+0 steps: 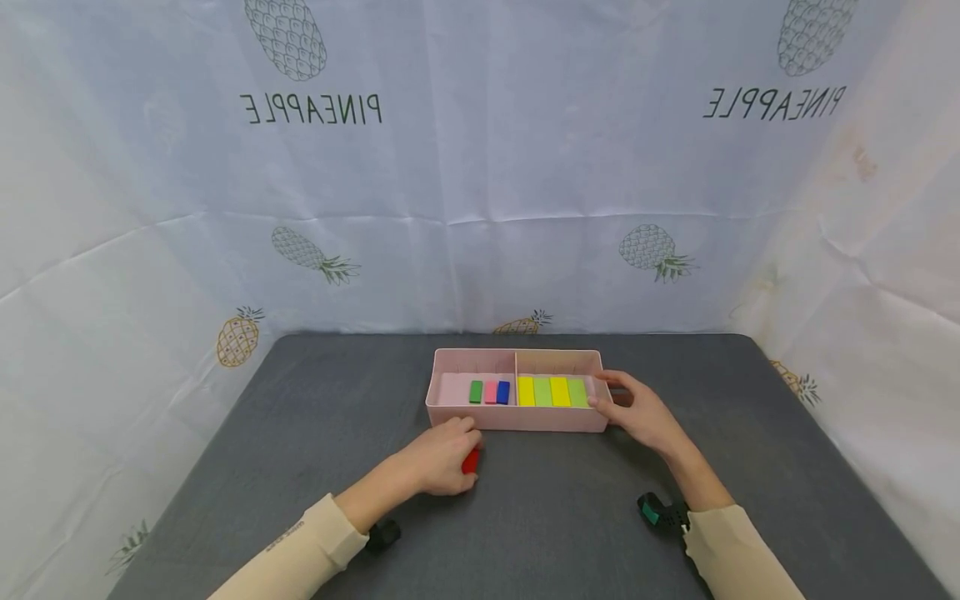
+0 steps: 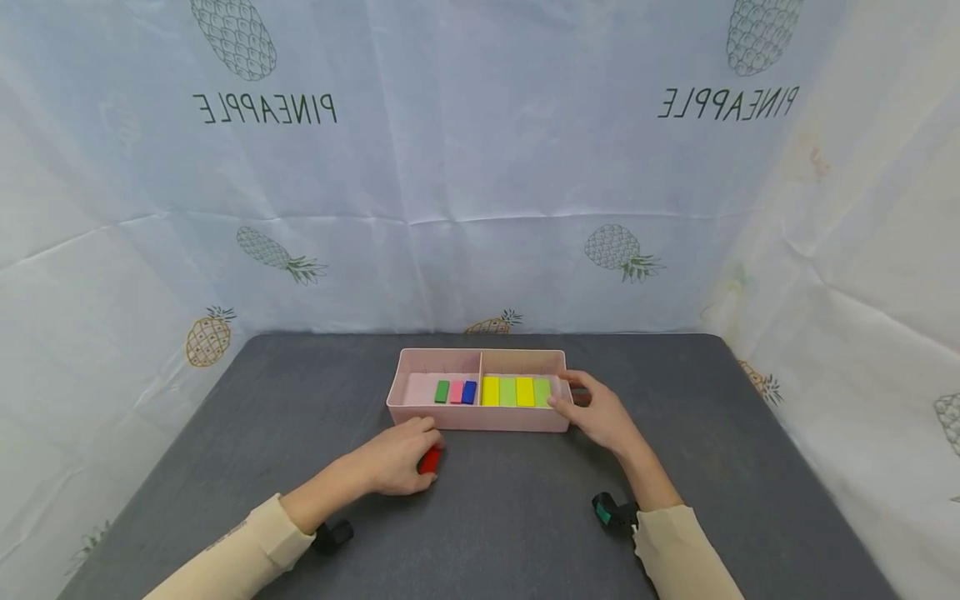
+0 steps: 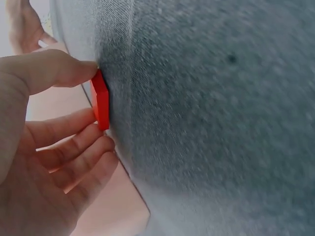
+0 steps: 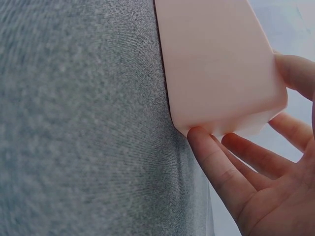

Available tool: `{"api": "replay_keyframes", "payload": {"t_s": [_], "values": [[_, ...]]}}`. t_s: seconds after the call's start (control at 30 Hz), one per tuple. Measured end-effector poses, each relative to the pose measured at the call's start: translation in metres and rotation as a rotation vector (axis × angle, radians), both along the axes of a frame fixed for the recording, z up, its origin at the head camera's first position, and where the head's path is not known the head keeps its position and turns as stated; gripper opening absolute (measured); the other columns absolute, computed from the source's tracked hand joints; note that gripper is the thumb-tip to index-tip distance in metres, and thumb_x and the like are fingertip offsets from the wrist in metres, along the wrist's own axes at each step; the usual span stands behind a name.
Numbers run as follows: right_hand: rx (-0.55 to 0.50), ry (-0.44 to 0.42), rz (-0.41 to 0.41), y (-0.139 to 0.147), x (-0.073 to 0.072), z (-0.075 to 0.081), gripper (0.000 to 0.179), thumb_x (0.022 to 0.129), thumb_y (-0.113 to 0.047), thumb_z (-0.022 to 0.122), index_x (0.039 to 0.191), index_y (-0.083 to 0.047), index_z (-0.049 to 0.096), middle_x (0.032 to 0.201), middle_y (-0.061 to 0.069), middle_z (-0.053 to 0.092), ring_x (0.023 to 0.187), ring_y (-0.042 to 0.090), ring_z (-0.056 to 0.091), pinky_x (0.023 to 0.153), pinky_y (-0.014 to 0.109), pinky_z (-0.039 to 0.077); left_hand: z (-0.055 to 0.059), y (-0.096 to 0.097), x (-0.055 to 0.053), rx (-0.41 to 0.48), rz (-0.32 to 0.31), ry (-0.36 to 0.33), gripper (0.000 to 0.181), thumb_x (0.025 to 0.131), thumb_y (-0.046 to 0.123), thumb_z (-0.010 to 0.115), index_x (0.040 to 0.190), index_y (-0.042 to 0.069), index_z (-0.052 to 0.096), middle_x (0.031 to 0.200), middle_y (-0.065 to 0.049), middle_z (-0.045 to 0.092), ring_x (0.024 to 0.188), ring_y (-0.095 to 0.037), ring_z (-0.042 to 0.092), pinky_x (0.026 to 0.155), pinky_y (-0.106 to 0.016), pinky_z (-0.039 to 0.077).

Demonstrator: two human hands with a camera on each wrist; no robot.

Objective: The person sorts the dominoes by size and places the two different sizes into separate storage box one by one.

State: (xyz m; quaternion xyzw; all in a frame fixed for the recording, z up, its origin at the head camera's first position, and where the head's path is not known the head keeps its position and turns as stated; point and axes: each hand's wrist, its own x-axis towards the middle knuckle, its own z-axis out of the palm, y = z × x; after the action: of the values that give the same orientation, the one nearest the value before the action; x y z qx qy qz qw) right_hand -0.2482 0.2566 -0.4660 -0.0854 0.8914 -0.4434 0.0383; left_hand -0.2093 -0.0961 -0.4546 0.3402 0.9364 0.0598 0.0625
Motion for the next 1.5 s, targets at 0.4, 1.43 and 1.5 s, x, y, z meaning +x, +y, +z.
{"api": "replay_keyframes", "payload": {"t_s": [0.4, 1.43, 1.5], "values": [[-0.003, -0.007, 0.004, 0.001, -0.001, 0.001, 0.072, 0.098, -0.044, 0.067, 0.154, -0.006, 0.04, 0.154, 0.025, 0.04, 0.126, 0.048, 0.053, 0.086, 0.05, 0.056, 0.02, -0.013, 0.003, 0.038, 0.027, 0.014, 0.041, 0.08, 0.032, 0.079, 0.11, 0.01, 0.063, 0.099, 0.001, 0.055, 0.092, -0.015, 0.05, 0.078, -0.029, 0.053], [-0.019, -0.022, -0.002, 0.003, -0.001, 0.0, 0.073, 0.097, -0.042, 0.068, 0.154, -0.005, 0.04, 0.154, 0.024, 0.04, 0.125, 0.047, 0.054, 0.083, 0.045, 0.058, 0.064, -0.008, -0.018, 0.169, 0.112, 0.124, 0.037, 0.077, 0.028, 0.077, 0.108, 0.011, 0.066, 0.098, 0.002, 0.056, 0.089, -0.012, 0.05, 0.076, -0.028, 0.053], [-0.015, -0.022, -0.004, 0.003, -0.002, 0.0, 0.073, 0.097, -0.042, 0.068, 0.154, -0.006, 0.04, 0.155, 0.024, 0.04, 0.125, 0.047, 0.054, 0.083, 0.046, 0.057, 0.064, -0.008, -0.021, 0.179, 0.117, 0.13, 0.036, 0.077, 0.027, 0.076, 0.108, 0.01, 0.066, 0.099, 0.001, 0.056, 0.088, -0.012, 0.05, 0.077, -0.029, 0.053]]}}
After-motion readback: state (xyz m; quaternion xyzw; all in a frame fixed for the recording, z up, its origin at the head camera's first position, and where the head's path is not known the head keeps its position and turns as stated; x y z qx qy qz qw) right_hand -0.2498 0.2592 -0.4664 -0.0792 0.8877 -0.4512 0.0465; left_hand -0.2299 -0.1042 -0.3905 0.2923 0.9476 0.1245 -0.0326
